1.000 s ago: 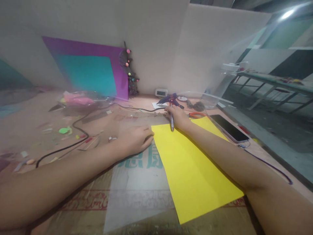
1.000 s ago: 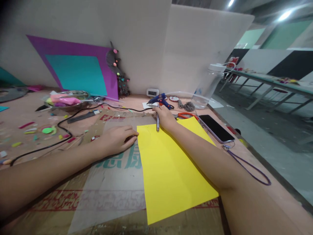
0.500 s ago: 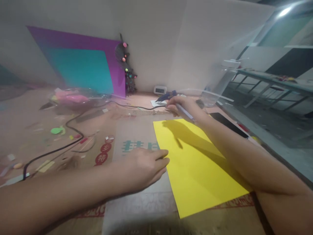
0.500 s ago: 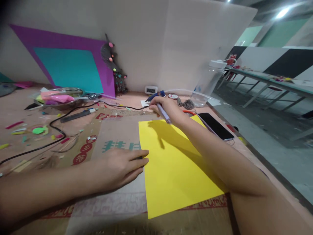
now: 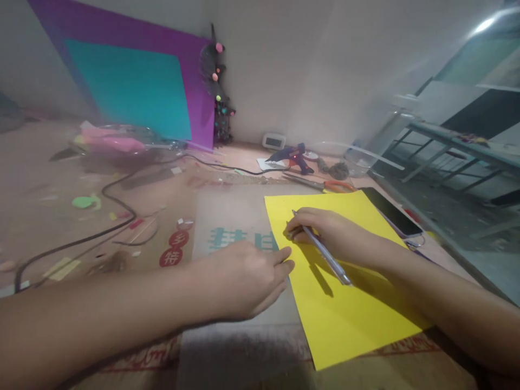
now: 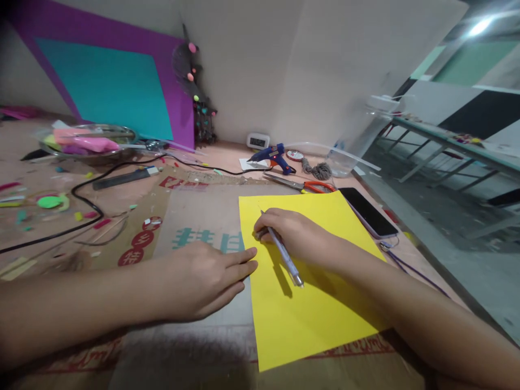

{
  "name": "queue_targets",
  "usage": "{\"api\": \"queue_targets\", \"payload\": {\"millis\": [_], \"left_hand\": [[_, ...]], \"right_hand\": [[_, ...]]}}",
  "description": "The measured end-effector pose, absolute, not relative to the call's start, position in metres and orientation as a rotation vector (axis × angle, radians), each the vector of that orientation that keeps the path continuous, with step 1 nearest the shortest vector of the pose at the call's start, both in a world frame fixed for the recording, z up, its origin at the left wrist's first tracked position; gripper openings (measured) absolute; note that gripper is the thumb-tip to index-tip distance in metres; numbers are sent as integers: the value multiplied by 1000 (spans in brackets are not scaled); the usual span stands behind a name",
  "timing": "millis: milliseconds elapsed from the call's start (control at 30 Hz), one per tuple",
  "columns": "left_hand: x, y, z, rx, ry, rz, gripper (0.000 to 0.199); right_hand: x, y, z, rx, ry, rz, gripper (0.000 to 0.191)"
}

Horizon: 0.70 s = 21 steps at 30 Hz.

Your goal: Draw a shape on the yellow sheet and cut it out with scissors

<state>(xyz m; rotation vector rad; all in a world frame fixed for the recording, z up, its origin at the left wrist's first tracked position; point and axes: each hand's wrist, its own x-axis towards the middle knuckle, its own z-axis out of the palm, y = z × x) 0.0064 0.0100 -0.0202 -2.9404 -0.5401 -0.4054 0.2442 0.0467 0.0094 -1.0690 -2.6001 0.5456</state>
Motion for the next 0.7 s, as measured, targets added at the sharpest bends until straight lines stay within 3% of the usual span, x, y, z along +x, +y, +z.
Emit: {"api": "queue_targets", "payload": {"millis": [300, 433, 567, 700], "left_hand": [[5, 13, -16, -3080, -527, -387, 34], [4, 11, -17, -3082, -527, -388, 35], [4, 12, -16, -3093, -544, -382, 35], [4, 13, -15, -3115, -538, -348, 37]], "right_hand": [[226, 50, -6, -991, -2541, 214, 15], [233, 49, -1, -983, -2573, 426, 13], [236, 48, 0, -1075, -2500, 228, 15], [233, 47, -1, -994, -2581, 383, 12]]}}
